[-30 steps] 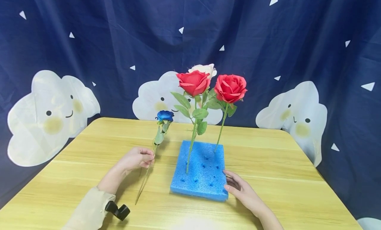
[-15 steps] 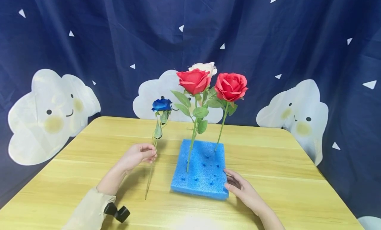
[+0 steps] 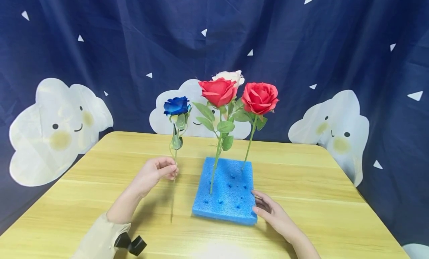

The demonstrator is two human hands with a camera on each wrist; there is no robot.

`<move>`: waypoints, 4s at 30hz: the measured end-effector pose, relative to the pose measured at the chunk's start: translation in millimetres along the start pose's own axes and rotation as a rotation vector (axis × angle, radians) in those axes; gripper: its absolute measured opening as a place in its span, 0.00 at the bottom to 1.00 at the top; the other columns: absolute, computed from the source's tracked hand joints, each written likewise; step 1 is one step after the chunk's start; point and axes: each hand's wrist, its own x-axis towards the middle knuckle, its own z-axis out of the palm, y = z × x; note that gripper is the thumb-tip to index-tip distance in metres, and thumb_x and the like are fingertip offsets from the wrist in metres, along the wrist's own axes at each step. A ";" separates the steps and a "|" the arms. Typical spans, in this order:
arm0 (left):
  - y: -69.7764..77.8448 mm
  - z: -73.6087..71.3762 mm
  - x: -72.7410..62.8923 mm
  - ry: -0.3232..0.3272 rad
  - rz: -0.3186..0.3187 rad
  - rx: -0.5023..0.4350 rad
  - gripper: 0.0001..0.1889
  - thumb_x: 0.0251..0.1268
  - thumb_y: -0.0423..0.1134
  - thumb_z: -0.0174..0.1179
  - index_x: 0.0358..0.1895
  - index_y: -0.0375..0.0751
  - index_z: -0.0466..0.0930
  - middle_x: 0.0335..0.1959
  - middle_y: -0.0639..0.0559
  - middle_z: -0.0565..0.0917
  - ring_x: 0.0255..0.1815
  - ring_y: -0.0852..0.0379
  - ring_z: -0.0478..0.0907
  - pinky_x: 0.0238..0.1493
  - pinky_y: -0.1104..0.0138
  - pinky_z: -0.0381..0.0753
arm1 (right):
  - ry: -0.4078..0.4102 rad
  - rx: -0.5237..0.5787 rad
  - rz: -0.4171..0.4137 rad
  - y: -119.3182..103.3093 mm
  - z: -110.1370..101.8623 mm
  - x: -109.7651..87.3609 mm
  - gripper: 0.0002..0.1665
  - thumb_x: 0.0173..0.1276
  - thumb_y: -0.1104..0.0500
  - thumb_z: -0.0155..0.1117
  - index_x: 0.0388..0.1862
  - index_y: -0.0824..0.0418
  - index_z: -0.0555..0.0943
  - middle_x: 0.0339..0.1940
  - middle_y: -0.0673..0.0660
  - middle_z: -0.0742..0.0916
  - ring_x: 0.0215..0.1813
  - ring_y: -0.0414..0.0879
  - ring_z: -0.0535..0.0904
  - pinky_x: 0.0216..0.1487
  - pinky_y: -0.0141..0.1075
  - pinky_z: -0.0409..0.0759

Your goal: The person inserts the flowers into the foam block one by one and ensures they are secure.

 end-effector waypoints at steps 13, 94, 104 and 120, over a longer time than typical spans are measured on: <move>26.8 13.3 -13.3 0.014 0.214 0.053 0.04 0.62 0.27 0.57 0.34 0.26 0.76 0.29 0.39 0.81 0.29 0.54 0.79 0.36 0.62 0.82 | -0.003 0.010 0.004 0.9 0.1 -0.8 0.31 0.73 0.62 0.49 0.70 0.70 0.55 0.69 0.72 0.60 0.58 0.24 0.65 0.55 0.22 0.65; 28.6 158.5 41.8 -0.078 0.462 0.159 0.04 0.60 0.28 0.59 0.36 0.32 0.83 0.30 0.46 0.85 0.29 0.62 0.80 0.35 0.76 0.78 | 0.029 -0.039 -0.007 3.4 -0.6 2.5 0.30 0.72 0.62 0.50 0.69 0.71 0.57 0.67 0.72 0.63 0.65 0.53 0.63 0.55 0.23 0.66; 22.7 162.5 43.3 -0.079 0.422 0.225 0.04 0.60 0.29 0.60 0.36 0.34 0.84 0.30 0.48 0.85 0.30 0.64 0.80 0.34 0.77 0.77 | 0.020 -0.021 0.018 3.1 -1.4 2.6 0.31 0.72 0.60 0.51 0.69 0.70 0.56 0.68 0.71 0.61 0.57 0.23 0.65 0.55 0.22 0.65; 24.3 165.5 41.6 -0.103 0.423 0.237 0.05 0.61 0.32 0.60 0.37 0.35 0.84 0.32 0.49 0.85 0.31 0.64 0.80 0.35 0.78 0.76 | 0.026 -0.028 -0.010 3.8 -2.5 3.4 0.31 0.72 0.61 0.50 0.69 0.71 0.57 0.68 0.72 0.62 0.57 0.24 0.66 0.55 0.23 0.66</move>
